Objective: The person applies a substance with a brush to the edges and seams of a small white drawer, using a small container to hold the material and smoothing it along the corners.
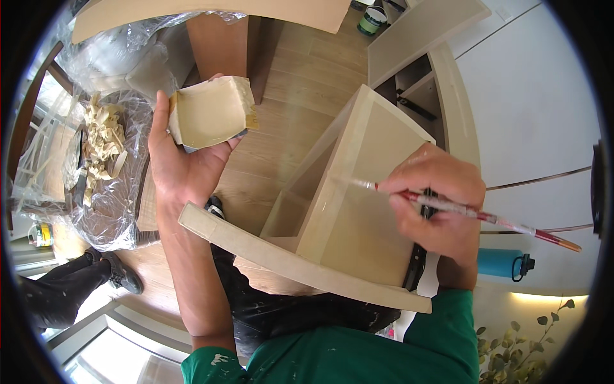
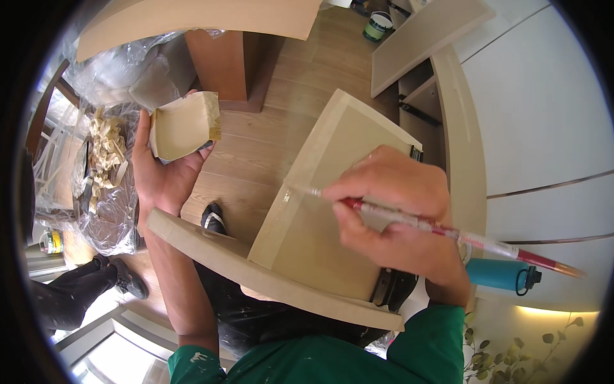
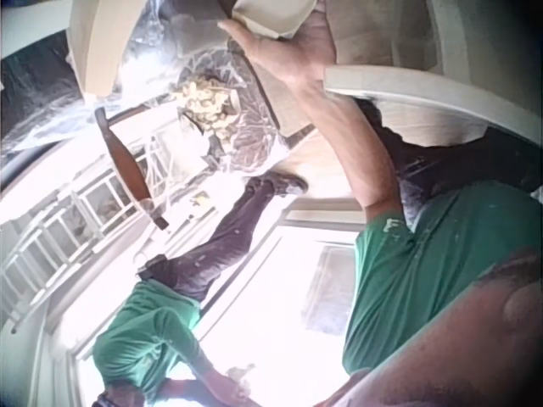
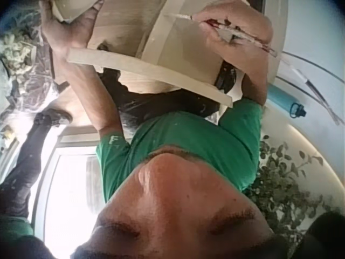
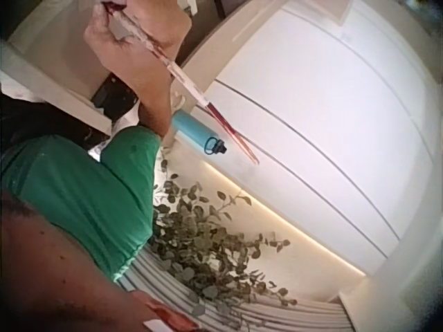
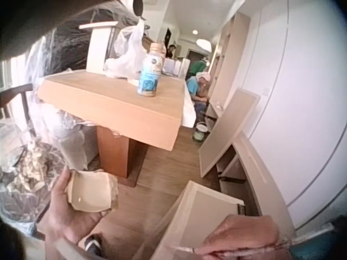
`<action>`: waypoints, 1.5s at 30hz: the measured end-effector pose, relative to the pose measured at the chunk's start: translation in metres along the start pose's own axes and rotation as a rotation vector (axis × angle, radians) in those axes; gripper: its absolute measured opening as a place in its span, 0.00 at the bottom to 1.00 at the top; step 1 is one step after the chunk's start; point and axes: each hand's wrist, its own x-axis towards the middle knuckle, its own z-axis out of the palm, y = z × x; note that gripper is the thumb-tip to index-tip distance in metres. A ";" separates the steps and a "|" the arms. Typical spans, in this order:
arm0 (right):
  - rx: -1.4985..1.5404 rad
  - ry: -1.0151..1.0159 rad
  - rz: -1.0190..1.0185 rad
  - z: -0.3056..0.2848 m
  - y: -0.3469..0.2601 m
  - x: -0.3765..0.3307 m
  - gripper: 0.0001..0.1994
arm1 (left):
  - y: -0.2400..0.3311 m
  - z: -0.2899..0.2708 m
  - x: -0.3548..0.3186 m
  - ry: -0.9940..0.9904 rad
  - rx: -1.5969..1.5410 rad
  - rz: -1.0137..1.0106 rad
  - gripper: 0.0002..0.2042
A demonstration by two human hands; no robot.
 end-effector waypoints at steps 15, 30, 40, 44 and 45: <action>0.065 0.021 0.025 -0.008 0.047 0.012 0.08 | 0.001 0.003 -0.001 0.038 -0.016 -0.006 0.30; 0.044 0.248 0.292 -0.018 0.128 0.028 0.03 | 0.003 0.003 -0.005 0.013 -0.025 -0.048 0.32; 0.283 0.675 0.127 -0.036 0.044 -0.061 0.06 | 0.004 -0.011 0.010 0.006 -0.084 0.026 0.31; 0.216 0.810 0.088 -0.029 0.009 -0.130 0.05 | 0.026 -0.029 0.004 0.028 -0.071 0.179 0.30; 0.199 0.827 0.123 -0.031 0.005 -0.150 0.06 | 0.033 -0.033 0.003 0.052 -0.119 0.193 0.29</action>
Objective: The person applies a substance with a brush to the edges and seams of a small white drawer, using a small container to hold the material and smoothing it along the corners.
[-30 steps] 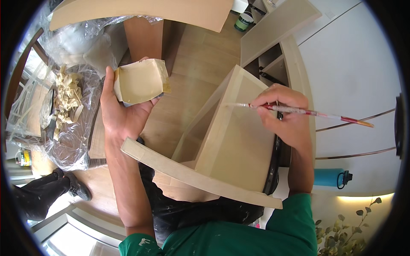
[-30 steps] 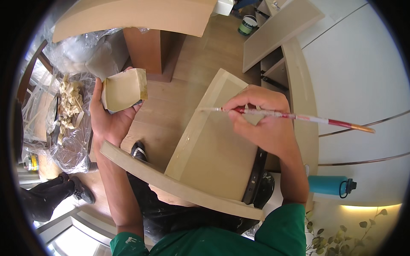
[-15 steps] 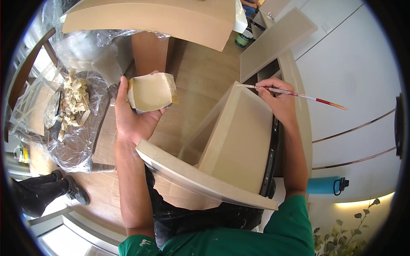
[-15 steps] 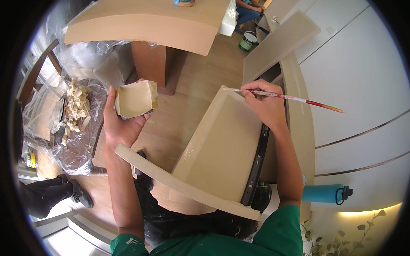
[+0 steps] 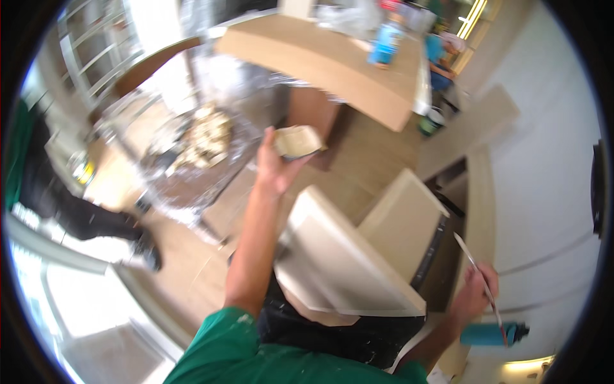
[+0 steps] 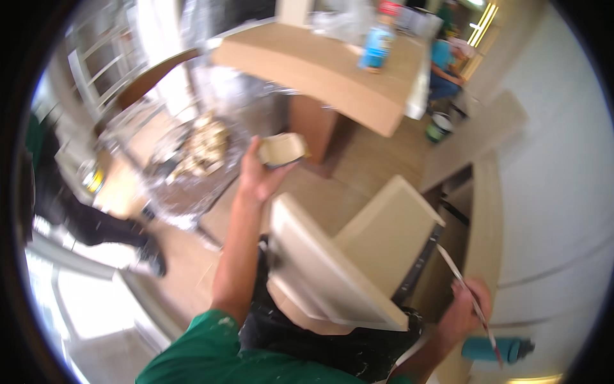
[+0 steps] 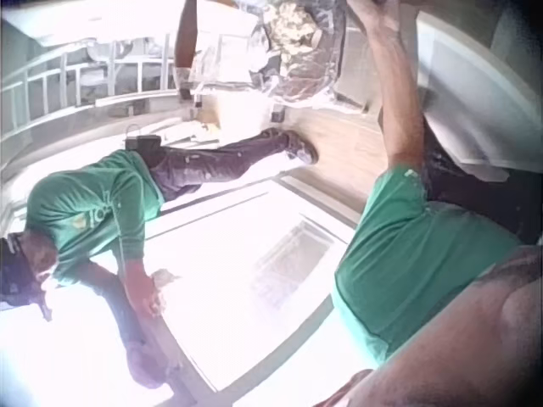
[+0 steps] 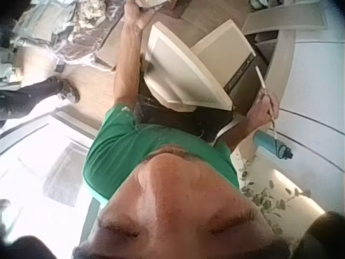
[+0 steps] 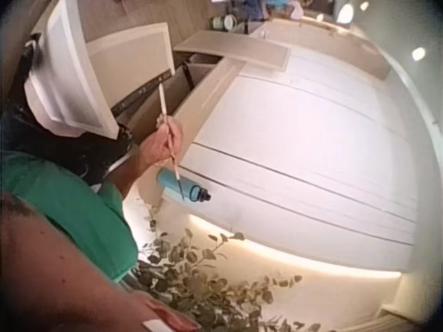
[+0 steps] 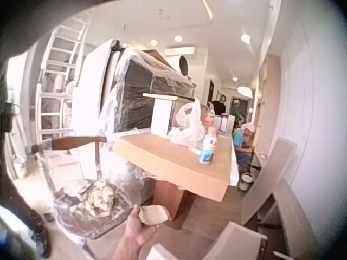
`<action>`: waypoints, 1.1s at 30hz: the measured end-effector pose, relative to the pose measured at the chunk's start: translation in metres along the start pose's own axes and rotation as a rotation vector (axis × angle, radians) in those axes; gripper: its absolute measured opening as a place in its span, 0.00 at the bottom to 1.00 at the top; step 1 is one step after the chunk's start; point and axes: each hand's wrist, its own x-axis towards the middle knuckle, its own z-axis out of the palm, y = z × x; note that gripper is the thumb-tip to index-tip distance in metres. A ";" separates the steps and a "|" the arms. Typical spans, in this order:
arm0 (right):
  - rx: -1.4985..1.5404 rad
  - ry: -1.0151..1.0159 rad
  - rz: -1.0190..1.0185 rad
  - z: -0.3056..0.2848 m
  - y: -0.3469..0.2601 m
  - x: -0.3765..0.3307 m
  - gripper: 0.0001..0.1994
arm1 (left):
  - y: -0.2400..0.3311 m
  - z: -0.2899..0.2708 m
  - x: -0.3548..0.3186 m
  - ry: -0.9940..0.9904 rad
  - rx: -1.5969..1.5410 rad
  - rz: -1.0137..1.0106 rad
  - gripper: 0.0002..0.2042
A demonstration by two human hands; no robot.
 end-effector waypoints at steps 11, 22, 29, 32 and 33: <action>0.047 0.245 0.029 -0.108 -0.020 -0.064 0.07 | 0.095 -0.096 -0.021 0.179 0.068 0.374 0.29; -0.130 0.217 0.137 -0.137 0.008 -0.080 0.12 | 0.211 -0.318 -0.026 0.472 0.383 0.768 0.16; 0.038 0.296 0.096 -0.117 -0.004 -0.088 0.22 | 0.235 -0.326 -0.025 0.852 0.885 1.285 0.22; 0.169 0.219 0.098 -0.101 -0.019 -0.083 0.25 | 0.203 -0.307 -0.038 1.032 1.177 1.205 0.28; 0.164 0.185 0.097 -0.097 -0.015 -0.078 0.26 | 0.207 -0.298 -0.049 1.051 1.212 1.185 0.29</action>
